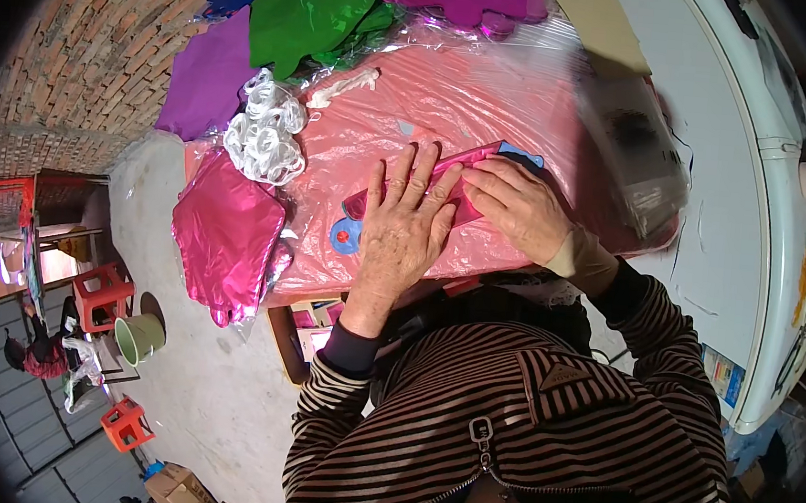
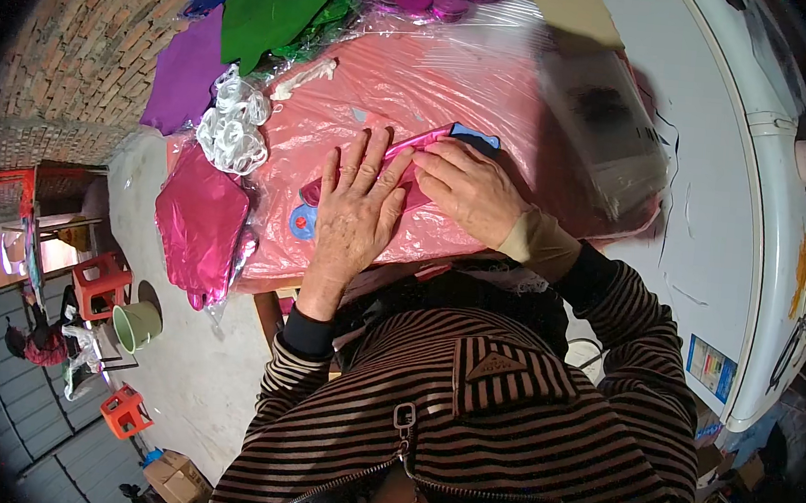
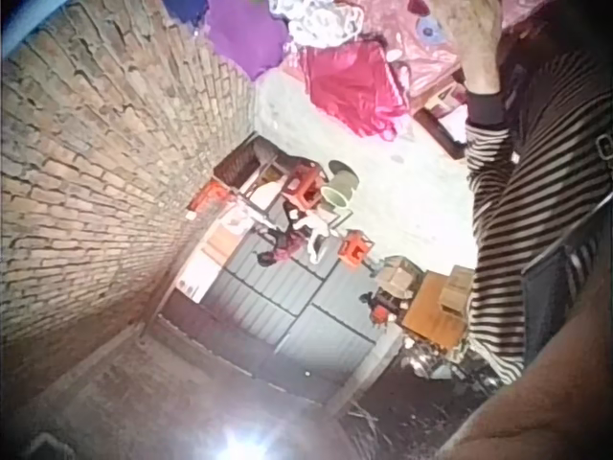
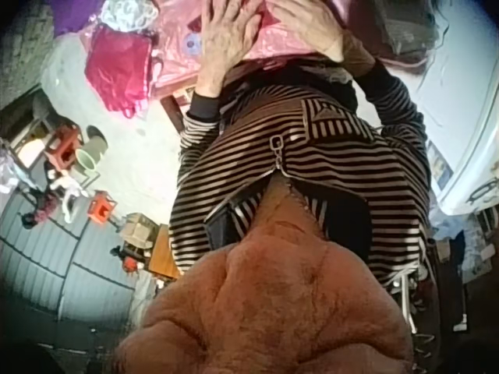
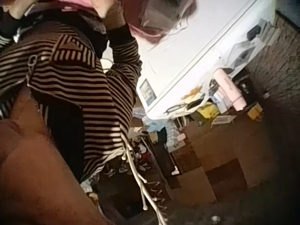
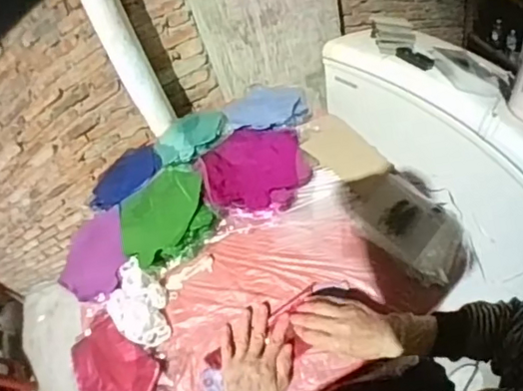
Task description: The person folds a deflated foil balloon by hand, places it onto a cardboard packaging card, fits it into a plastic sleeve, and then sorts other deflated balloons on the table.
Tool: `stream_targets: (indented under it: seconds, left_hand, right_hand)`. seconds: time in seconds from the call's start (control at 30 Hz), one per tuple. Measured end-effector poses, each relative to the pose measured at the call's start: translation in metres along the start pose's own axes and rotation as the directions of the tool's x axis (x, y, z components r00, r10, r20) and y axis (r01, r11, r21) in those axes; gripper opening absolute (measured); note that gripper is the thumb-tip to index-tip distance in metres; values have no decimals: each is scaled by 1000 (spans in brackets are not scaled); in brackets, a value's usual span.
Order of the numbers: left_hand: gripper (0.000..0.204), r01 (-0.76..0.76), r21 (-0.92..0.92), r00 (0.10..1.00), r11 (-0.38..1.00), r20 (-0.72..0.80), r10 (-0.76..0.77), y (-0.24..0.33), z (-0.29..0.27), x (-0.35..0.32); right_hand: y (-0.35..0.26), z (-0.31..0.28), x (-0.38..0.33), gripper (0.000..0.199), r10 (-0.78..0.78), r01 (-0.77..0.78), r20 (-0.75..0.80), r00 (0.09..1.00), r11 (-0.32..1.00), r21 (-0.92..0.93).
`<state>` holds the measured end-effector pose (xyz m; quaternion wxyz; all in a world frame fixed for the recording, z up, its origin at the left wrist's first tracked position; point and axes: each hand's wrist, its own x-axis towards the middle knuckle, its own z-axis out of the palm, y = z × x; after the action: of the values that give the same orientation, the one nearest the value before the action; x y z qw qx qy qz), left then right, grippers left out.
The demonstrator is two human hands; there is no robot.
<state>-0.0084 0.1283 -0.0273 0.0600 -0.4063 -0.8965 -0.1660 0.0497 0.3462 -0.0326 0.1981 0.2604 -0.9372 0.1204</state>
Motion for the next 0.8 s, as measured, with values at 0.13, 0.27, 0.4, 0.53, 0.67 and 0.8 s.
stream_targets:
  seconds: [0.13,0.27,0.4,0.53,0.67,0.8]
  left_hand:
    - [56,40,68,999,997,-30,-38,20,5,-1]
    - [65,124,29,991,992,-64,-122,41,17,-6]
    - [73,181,-65,978,981,-90,-187,45,27,-10]
    - [75,197,-49,977,979,-75,-201,46,26,-11]
    - [76,196,-13,979,981,-47,-196,46,28,-11]
    - [76,188,-3,980,982,-61,-188,45,29,-13]
  right_hand:
    - [-4,3,-4,37,67,-67,3,998,994,84]
    - [-6,2,-2,36,92,-90,-9,996,988,128]
    - [-5,4,-5,36,80,-81,15,997,988,133]
    - [4,-3,11,36,83,-99,136,987,988,120]
    - [5,-1,38,51,77,-76,-8,997,994,80]
    - [4,4,25,75,93,-108,205,974,992,61]
